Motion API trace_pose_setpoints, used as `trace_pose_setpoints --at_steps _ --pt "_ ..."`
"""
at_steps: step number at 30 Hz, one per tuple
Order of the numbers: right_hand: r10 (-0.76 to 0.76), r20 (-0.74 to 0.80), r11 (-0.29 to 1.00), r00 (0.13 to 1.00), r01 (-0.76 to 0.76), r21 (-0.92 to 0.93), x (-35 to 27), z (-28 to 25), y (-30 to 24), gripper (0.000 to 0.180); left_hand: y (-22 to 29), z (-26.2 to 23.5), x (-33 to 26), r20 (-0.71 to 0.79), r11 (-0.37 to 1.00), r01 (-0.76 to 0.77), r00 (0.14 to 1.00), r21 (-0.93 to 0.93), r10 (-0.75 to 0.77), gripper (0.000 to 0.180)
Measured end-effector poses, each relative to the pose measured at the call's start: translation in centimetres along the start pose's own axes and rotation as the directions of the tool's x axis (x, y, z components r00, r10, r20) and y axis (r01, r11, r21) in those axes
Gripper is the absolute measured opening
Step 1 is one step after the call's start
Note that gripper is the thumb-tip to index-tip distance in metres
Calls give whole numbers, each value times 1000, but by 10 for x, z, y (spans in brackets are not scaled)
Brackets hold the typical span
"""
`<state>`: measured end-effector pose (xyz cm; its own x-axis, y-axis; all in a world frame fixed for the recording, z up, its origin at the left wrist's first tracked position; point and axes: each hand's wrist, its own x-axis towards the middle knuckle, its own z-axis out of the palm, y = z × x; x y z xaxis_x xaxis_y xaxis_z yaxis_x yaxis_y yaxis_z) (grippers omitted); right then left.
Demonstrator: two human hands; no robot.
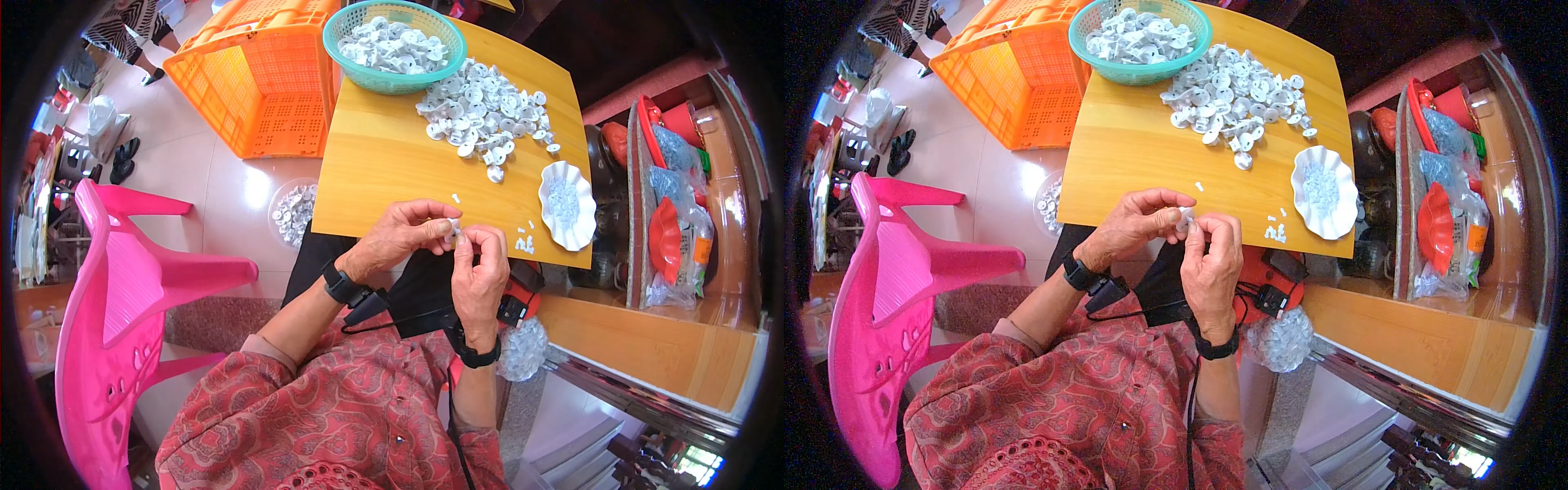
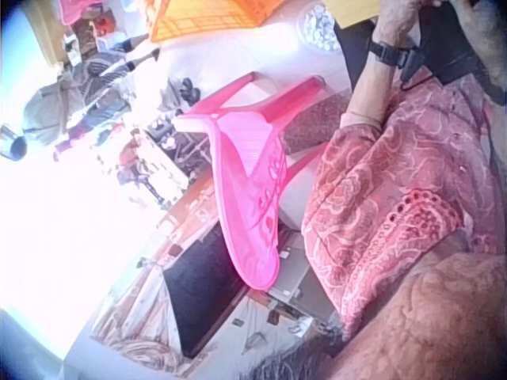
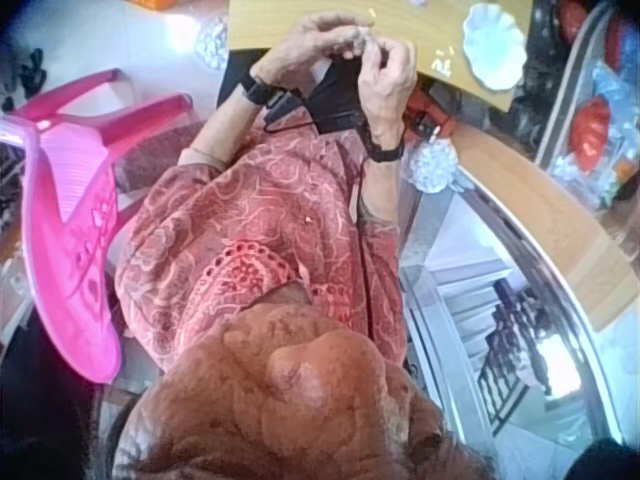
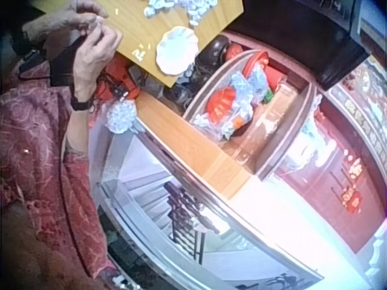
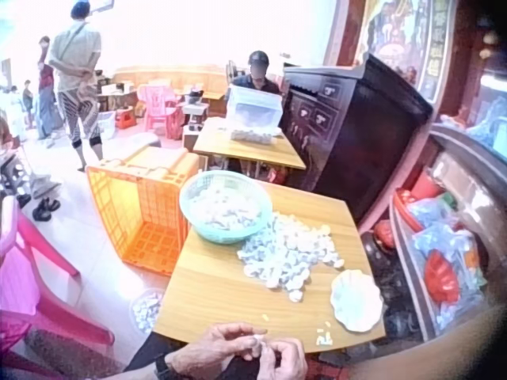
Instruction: Manually assembling small white plastic components at a workstation.
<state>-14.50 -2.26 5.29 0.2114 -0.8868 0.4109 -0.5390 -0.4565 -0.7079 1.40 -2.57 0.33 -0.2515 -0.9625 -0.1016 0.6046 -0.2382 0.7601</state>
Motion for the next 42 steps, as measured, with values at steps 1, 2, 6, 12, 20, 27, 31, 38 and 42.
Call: trace_pose_setpoints --at_steps 1,2,6,12,20,27,31,38,42 --pt "-8 -4 1000 1000 8 -12 0 1 1 9 0 0 0 0 1000 0 1000 0 0 29" --pt "-9 -4 1000 1000 9 -12 0 1 0 9 -1 -1 0 -4 1000 -4 1000 -10 4 29" --pt "-13 -4 1000 1000 13 -14 0 4 0 10 -2 -1 1 -6 1000 -18 1000 2 18 27" --pt "-69 21 996 997 70 -62 2 9 2 8 -3 -4 1 -2 996 -49 999 78 49 25" --pt "-67 41 997 997 69 -27 6 15 1 6 -1 -11 -2 -32 992 -39 999 116 43 24" --pt "40 34 999 999 -41 14 10 23 13 5 22 -17 4 -149 990 -66 985 123 84 24" --pt "65 -1 991 998 -65 -114 10 25 39 7 59 -31 23 -292 952 -103 937 288 189 27" --pt "73 26 978 997 -66 -198 14 26 46 9 144 -57 85 -335 794 -290 790 534 514 33" --pt "58 11 972 998 -54 -227 17 31 51 8 150 -70 114 -396 673 -373 590 639 704 41"
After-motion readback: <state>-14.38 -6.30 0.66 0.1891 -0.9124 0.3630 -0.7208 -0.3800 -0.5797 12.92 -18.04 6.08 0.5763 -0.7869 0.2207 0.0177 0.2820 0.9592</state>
